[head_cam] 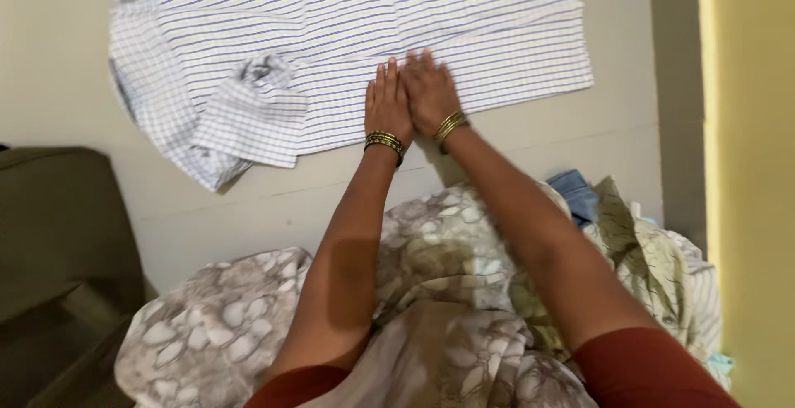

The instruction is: The person folds a checkered shirt on the floor by smoothing the fabric, folding in the sleeves and sides, and finally folding the bottom up to create a compact square.

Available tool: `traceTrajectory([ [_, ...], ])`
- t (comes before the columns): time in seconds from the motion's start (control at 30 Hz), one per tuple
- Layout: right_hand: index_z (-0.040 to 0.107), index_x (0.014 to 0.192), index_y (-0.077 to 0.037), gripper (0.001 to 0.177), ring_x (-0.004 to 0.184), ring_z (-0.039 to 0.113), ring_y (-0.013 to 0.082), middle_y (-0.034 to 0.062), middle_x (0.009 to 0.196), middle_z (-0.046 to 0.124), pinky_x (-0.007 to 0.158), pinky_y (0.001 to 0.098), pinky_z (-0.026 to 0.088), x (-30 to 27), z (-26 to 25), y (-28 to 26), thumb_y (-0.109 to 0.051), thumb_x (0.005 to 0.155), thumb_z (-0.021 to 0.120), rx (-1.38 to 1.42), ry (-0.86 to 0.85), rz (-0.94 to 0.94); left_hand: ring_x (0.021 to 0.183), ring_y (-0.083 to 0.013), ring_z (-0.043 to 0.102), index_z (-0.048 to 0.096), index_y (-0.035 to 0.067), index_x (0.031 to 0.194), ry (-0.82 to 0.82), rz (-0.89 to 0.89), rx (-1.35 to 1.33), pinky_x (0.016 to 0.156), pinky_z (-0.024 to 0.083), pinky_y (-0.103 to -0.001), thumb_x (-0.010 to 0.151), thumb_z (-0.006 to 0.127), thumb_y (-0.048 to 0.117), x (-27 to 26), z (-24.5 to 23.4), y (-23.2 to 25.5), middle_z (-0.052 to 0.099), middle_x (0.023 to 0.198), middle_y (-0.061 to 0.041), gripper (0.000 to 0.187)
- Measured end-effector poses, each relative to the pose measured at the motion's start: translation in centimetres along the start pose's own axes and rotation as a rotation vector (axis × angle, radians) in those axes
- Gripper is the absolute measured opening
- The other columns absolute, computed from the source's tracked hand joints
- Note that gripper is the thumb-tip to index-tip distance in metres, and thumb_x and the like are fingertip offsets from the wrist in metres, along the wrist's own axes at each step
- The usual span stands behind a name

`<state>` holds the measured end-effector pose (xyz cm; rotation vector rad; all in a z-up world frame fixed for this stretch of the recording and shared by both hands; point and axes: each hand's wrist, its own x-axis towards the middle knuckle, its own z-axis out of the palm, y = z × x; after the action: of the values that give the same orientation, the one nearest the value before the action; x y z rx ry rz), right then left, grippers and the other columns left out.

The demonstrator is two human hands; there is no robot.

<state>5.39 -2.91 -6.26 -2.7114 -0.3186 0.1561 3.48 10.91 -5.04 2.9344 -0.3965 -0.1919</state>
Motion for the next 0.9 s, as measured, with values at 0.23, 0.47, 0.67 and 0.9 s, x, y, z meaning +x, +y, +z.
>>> traceTrajectory([
  [0.23,0.036,0.159,-0.018,0.059,0.157,0.01,0.0283,0.0038,0.17,0.019,0.125,0.0565,0.007,-0.1,0.3,-5.8,-0.044,0.105,0.038,-0.13,-0.082,0.091,0.157,-0.0234,0.005,0.022,0.014,0.162,-0.122,-0.061,-0.055,0.126,0.007,-0.047,0.104,0.041,0.046,-2.4,-2.4,-6.0,0.009,0.171,-0.002,0.069],
  [0.47,0.021,0.163,-0.017,0.068,0.156,-0.001,0.0318,0.0058,0.172,0.006,0.124,0.0576,0.0,-0.5,-1.1,-5.6,-0.053,0.106,0.032,-0.223,-0.113,0.298,0.159,-0.0224,0.007,0.023,0.013,0.162,-0.138,-0.269,-0.207,0.118,0.028,-0.045,0.103,0.044,0.044,-4.0,-6.7,-9.4,0.008,0.173,-0.001,0.07],
  [0.67,0.031,0.166,-0.019,0.059,0.16,0.005,0.0352,0.0121,0.175,0.012,0.126,0.0565,0.004,-1.0,4.0,-8.1,-0.038,0.11,0.036,-0.278,0.035,-0.105,0.155,-0.0264,0.013,0.028,0.009,0.158,0.043,-0.126,-0.023,0.122,0.028,-0.048,0.103,0.049,0.045,-5.6,-2.2,-10.2,0.011,0.169,-0.008,0.069],
  [0.9,0.036,0.16,-0.023,0.06,0.157,0.01,0.0318,0.0079,0.171,0.019,0.124,0.0573,0.008,-3.4,3.4,-12.8,-0.048,0.106,0.041,-0.217,-0.072,-0.137,0.148,-0.0297,0.033,0.025,0.015,0.162,-0.159,-0.248,-0.094,0.121,0.03,-0.049,0.1,0.052,0.052,-9.1,-6.2,-15.4,0.009,0.174,-0.002,0.077],
])
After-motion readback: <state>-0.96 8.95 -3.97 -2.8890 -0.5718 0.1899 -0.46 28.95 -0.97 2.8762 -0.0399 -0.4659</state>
